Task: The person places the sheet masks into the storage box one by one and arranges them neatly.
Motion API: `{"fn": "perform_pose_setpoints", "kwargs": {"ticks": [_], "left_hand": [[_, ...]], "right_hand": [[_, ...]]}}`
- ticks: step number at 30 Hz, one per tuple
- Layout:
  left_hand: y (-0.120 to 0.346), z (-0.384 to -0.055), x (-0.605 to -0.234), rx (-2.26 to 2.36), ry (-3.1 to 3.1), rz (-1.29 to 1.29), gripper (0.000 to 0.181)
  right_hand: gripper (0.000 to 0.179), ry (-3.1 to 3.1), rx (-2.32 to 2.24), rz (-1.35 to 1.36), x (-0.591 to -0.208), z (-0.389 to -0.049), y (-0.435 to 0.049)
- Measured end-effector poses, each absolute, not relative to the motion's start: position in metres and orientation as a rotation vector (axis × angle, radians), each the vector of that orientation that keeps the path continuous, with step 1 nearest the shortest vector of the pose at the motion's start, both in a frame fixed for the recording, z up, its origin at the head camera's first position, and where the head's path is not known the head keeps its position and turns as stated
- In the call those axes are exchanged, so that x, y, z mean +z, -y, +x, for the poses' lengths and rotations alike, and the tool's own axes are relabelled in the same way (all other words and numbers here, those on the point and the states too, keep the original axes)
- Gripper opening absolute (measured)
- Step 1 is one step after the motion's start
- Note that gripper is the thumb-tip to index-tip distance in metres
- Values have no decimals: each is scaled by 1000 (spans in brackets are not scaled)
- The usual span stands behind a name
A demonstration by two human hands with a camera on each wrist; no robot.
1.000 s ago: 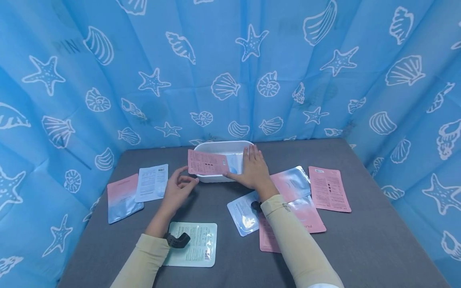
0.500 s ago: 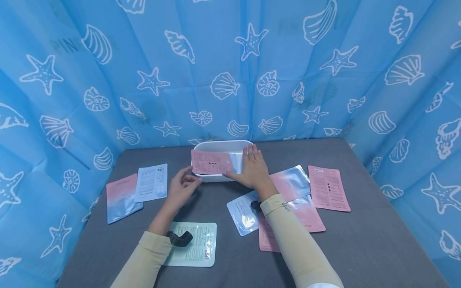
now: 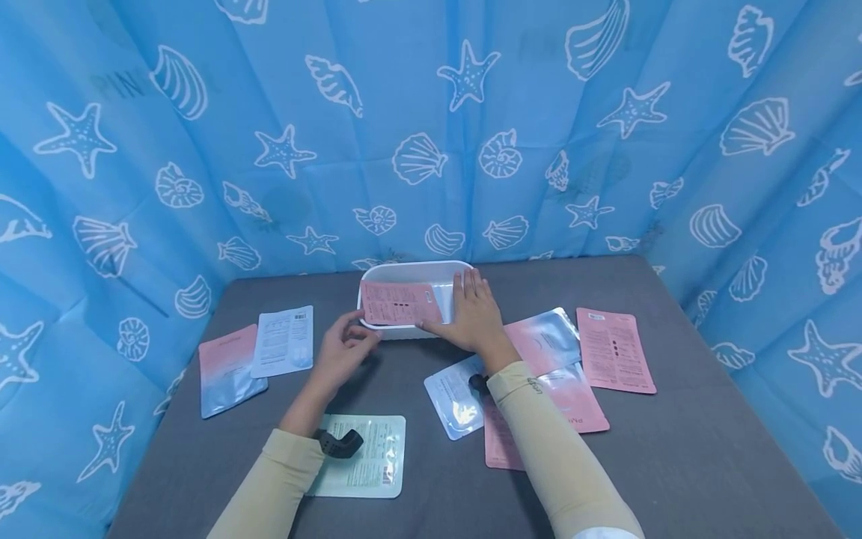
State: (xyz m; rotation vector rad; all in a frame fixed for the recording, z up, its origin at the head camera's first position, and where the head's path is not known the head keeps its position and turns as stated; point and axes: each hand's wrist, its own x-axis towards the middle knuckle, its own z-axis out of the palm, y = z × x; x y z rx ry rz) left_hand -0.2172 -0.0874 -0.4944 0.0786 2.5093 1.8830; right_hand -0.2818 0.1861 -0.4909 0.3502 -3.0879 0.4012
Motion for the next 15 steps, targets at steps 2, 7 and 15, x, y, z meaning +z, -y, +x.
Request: {"fn": "perform_pose_setpoints", "kwargs": {"ticks": [2, 7, 15], "left_hand": [[86, -218, -494, 1869, -2518, 82, 64], [85, -220, -494, 1831, -2533, 90, 68], [88, -219, -493, 1850, -2511, 89, 73]], "right_hand": [[130, 3080, 412, 350, -490, -281, -186], [129, 3075, 424, 357, -491, -280, -186], [128, 3064, 420, 365, -489, -279, -184]]}}
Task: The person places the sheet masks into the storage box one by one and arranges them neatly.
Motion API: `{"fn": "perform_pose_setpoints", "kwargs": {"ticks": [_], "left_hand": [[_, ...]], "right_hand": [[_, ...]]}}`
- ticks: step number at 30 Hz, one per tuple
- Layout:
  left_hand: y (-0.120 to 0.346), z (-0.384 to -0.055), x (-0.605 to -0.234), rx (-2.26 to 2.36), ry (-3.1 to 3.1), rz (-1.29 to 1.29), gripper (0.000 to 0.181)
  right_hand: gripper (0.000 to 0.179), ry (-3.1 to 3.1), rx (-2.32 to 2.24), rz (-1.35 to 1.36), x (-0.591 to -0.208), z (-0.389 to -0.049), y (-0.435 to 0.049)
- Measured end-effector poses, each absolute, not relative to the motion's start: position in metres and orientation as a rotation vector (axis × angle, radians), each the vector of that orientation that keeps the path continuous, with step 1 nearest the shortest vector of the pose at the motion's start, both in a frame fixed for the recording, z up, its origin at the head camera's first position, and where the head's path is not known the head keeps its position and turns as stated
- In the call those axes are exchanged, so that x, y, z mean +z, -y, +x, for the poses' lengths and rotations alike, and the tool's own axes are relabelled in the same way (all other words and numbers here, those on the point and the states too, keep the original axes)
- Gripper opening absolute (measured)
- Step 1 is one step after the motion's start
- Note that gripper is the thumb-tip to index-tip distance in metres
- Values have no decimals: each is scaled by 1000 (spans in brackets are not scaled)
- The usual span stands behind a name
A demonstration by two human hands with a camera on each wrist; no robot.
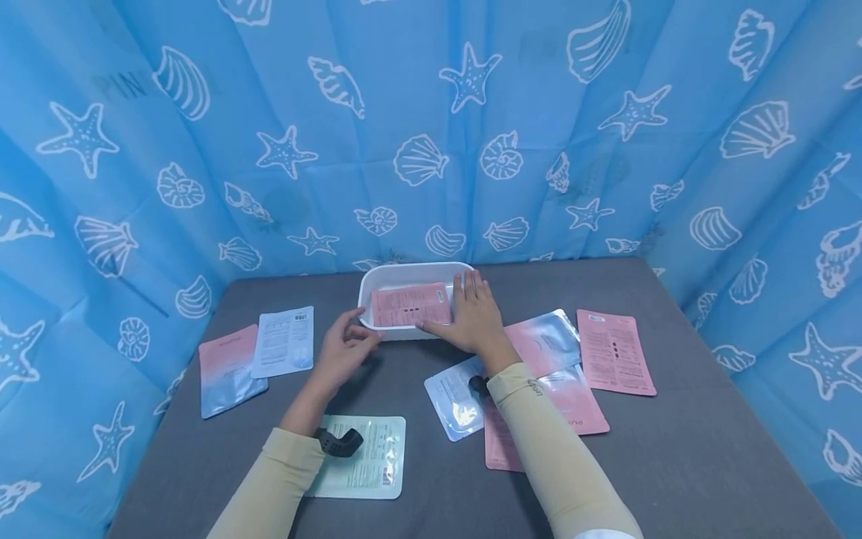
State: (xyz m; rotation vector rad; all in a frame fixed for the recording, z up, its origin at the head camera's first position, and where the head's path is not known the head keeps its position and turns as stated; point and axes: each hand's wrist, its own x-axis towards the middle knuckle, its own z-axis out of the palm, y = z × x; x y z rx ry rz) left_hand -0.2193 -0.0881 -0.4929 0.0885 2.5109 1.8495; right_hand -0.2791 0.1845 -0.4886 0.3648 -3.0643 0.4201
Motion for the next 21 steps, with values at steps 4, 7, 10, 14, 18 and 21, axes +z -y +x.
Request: {"fn": "perform_pose_setpoints", "kwargs": {"ticks": [4, 7, 10, 14, 18, 21], "left_hand": [[92, -219, -491, 1853, -2516, 82, 72], [96, -219, -491, 1838, -2532, 62, 71], [102, -219, -489, 1829, -2538, 49, 70], [113, -220, -486, 1825, -2543, 42, 69], [129, -221, -482, 1797, -2563, 10, 69], [143, -222, -481, 1784, -2594, -30, 69]], "right_hand": [[128, 3071, 423, 356, -487, -278, -184], [127, 3075, 431, 359, -488, -277, -185], [127, 3078, 433, 363, -489, -278, -186], [126, 3072, 441, 369, -490, -279, -187], [126, 3065, 452, 367, -490, -278, -187], [126, 3060, 464, 369, -489, -278, -187]]}}
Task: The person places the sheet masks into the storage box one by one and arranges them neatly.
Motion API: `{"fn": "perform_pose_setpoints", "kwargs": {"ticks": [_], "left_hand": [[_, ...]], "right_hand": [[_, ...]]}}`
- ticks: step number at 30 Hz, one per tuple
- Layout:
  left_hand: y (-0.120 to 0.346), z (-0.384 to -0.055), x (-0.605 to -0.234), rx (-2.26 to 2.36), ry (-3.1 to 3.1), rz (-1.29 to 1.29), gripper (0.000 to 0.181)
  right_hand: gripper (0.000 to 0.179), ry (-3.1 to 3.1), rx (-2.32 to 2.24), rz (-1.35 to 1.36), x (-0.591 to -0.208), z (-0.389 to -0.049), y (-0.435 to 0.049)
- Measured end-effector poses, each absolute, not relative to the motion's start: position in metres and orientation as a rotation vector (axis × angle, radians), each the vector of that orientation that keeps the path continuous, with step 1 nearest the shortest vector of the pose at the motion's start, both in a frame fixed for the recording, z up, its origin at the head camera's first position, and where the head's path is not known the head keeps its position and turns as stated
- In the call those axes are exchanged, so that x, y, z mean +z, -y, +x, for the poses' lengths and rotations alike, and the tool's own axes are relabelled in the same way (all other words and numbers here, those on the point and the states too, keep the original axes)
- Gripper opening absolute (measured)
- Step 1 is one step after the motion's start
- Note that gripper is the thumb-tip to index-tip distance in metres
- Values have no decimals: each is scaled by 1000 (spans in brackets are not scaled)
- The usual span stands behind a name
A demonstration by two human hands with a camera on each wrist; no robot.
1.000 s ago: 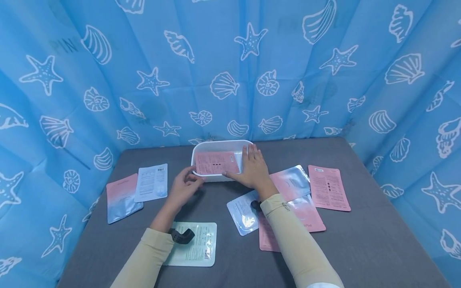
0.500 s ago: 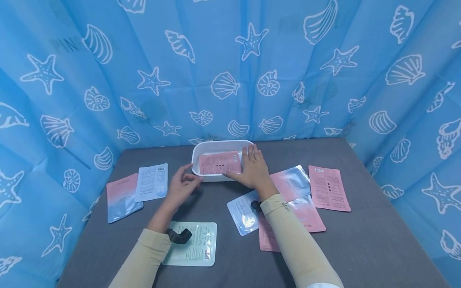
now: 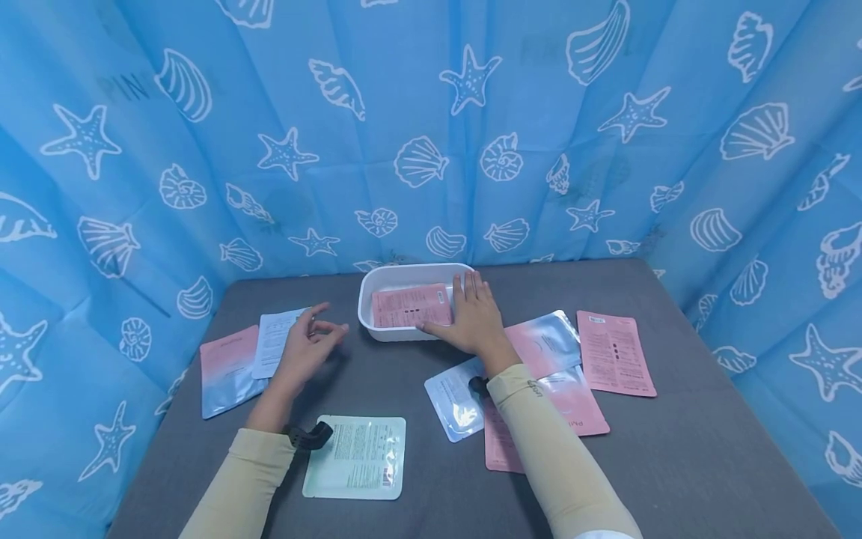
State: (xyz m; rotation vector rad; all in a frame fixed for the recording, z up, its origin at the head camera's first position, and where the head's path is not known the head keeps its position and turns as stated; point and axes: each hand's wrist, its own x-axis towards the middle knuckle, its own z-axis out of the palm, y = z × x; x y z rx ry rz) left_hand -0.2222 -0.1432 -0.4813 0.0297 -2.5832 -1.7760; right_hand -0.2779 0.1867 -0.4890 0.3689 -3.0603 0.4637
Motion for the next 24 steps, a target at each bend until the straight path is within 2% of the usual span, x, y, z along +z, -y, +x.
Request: {"fn": "perform_pose_setpoints", "kwargs": {"ticks": [13, 24], "left_hand": [[203, -224, -479, -1608, 2598, 241, 60], [227, -223, -484, -1486, 2586, 360, 58]], "right_hand": [[126, 3080, 453, 367, -489, -280, -186], [128, 3076, 437, 374, -491, -281, -186]]}}
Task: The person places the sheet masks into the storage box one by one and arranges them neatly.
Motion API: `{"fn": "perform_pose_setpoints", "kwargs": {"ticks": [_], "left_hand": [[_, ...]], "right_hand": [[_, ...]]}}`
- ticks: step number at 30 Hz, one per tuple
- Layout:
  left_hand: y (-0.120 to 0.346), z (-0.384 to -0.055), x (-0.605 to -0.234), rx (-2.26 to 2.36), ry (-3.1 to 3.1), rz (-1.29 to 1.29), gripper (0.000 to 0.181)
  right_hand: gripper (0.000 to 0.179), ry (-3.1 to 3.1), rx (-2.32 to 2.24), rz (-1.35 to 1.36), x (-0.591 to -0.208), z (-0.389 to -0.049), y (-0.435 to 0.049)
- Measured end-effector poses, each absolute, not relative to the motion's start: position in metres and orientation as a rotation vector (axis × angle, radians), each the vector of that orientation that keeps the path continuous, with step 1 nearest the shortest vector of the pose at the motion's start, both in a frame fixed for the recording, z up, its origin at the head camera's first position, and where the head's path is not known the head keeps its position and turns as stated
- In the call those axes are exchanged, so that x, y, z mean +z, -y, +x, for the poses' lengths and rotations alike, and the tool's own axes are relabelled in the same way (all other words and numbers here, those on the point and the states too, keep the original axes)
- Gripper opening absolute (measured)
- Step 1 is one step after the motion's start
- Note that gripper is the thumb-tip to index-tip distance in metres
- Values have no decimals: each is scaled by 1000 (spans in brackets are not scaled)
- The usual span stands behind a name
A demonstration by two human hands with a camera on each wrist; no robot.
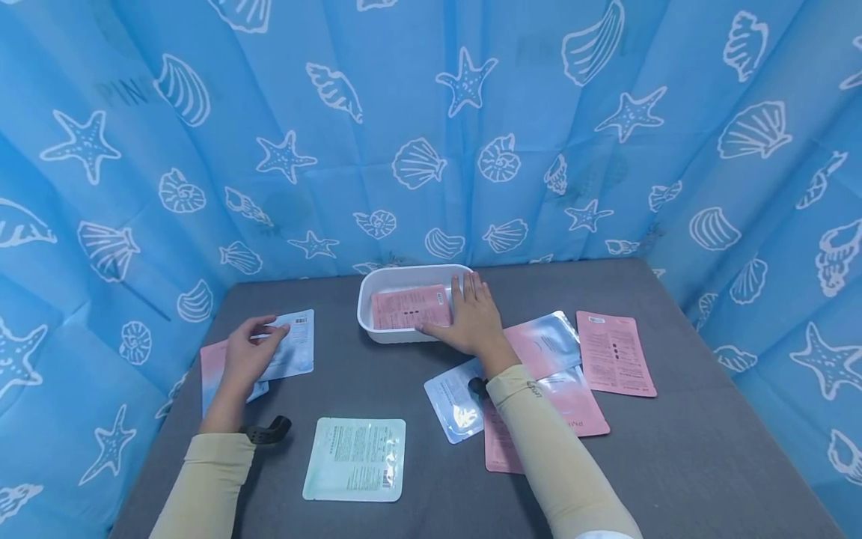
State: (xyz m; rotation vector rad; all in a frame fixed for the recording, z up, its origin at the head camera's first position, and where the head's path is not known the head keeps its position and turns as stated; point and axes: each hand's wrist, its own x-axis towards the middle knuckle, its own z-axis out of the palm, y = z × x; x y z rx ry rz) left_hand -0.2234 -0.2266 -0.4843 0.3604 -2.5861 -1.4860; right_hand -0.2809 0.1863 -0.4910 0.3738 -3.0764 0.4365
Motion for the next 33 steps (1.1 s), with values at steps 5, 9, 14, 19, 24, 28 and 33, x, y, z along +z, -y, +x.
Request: {"fn": "perform_pose_setpoints", "kwargs": {"ticks": [5, 9, 14, 19, 24, 28, 33], "left_hand": [[236, -223, -487, -1458, 2616, 391, 58], [241, -223, -488, -1430, 2654, 427, 58], [245, -224, -490, -1410, 2700, 462, 63], [247, -226, -494, -1419, 2734, 472, 67], [250, -227, -500, -1371, 2792, 481, 67], [249, -229, -504, -1330, 2804, 472, 66], [248, -230, -506, -1308, 2788, 463, 64]], "right_hand": [[126, 3073, 431, 373, -491, -280, -186], [126, 3077, 427, 377, -491, -280, -186], [125, 3078, 428, 380, -492, -280, -186], [125, 3079, 419, 374, -492, -280, -187], [124, 3075, 429, 382, -490, -279, -186], [123, 3062, 438, 387, -489, -279, -186], [124, 3063, 430, 385, -490, -279, -186]]}}
